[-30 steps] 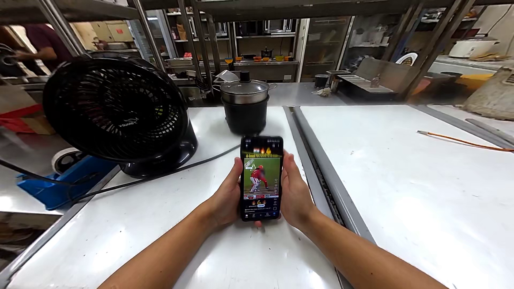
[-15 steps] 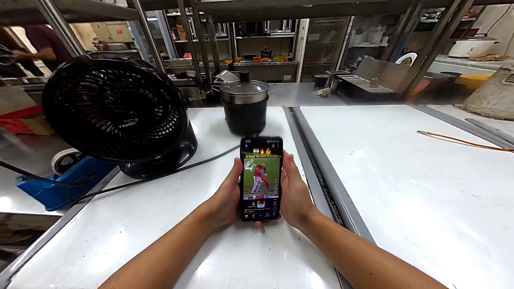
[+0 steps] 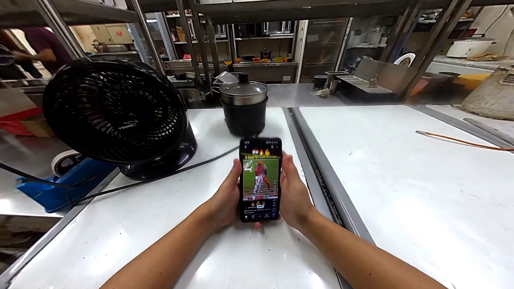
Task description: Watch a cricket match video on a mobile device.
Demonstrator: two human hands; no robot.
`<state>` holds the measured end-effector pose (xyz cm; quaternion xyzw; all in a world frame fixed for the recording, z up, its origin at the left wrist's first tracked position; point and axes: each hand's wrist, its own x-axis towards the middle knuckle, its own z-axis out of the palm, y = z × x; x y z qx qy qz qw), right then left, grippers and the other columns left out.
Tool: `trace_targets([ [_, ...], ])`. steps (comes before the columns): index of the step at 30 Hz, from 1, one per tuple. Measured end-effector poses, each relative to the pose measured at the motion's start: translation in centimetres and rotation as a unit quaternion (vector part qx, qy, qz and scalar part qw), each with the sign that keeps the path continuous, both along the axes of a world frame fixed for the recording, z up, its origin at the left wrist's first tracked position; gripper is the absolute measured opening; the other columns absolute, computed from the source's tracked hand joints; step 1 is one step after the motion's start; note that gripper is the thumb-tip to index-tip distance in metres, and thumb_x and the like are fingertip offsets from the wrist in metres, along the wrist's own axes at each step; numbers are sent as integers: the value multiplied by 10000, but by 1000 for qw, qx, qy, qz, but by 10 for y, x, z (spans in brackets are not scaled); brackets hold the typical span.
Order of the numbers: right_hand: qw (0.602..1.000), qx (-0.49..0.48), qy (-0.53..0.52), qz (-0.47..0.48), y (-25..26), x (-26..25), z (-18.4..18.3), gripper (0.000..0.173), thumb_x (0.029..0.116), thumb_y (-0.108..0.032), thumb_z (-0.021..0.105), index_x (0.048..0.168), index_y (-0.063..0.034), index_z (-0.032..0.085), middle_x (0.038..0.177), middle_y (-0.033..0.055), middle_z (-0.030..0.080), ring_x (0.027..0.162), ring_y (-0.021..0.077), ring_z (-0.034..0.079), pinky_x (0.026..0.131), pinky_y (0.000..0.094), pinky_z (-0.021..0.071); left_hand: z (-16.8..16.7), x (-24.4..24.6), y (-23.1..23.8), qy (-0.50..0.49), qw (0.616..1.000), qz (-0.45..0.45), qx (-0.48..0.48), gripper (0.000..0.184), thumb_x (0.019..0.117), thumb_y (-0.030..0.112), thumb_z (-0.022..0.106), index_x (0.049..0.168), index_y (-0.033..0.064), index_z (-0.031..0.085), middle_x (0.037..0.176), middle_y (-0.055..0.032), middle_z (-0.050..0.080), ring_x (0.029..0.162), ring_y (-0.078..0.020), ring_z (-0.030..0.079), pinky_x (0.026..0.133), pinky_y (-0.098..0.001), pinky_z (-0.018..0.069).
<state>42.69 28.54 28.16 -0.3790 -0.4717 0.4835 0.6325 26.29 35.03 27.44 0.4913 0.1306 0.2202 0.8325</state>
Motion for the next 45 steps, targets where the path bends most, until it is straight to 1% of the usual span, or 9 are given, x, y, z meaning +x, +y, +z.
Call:
trace_targets([
  [3,1000,5,-2,1,0,0,0,663,1013,-701,182,1540,-337,354,1392,-8,581,1218,159,598,969,430,528,1,1,-1,3,1000,5,6,871,801,907,376,1299,244,640,1171,-106,715,1015,-242,723,728,-422,629],
  [6,1000,7,-3,-1,0,0,1,653,1020,-689,169,1531,-332,363,1378,-9,591,1201,161,611,954,423,539,2,1,-2,7,1000,10,8,872,797,908,382,1297,243,644,1169,-98,716,1034,-233,716,770,-426,623],
  [14,1000,2,2,-4,-1,-1,1,655,1015,-699,175,1530,-341,364,1362,-12,597,1185,150,617,942,415,544,3,1,-2,16,1000,17,8,881,816,909,327,1316,247,625,1174,-104,714,1022,-242,720,742,-427,627],
  [20,1000,8,1,2,0,0,1,660,1017,-695,170,1533,-326,352,1363,-15,595,1183,143,617,943,408,546,2,1,-3,21,999,24,11,887,790,914,378,1288,232,653,1158,-99,721,1015,-236,723,742,-426,628],
  [25,1000,5,-1,0,0,-1,1,662,1017,-695,173,1537,-324,349,1364,-14,596,1191,139,612,952,405,542,3,1,-3,23,999,29,4,890,798,915,362,1310,237,630,1167,-102,715,1023,-239,718,761,-429,624],
  [28,1000,5,-3,-1,0,0,1,664,1012,-705,171,1527,-332,363,1348,-17,606,1171,139,623,931,402,552,1,1,-1,24,1000,15,8,914,801,924,320,1318,233,621,1178,-115,712,1009,-255,725,716,-430,631],
  [34,1000,5,-3,-7,0,-1,1,661,1020,-689,169,1538,-324,358,1385,-13,582,1221,145,594,976,412,527,3,1,-2,25,1000,17,6,911,800,925,311,1316,240,618,1170,-113,714,1002,-257,728,697,-432,632],
  [43,1000,2,4,-2,0,-1,3,631,1037,-647,151,1537,-316,347,1319,4,619,1143,149,637,922,388,555,1,1,0,1,1000,4,2,872,804,908,358,1301,243,628,1170,-111,712,1012,-250,724,730,-429,631],
  [45,1000,9,3,0,1,0,1,658,1024,-678,154,1535,-313,351,1318,5,620,1140,147,639,919,393,558,1,2,-1,3,1000,12,3,870,811,904,354,1304,241,625,1170,-111,714,1006,-249,728,718,-422,633],
])
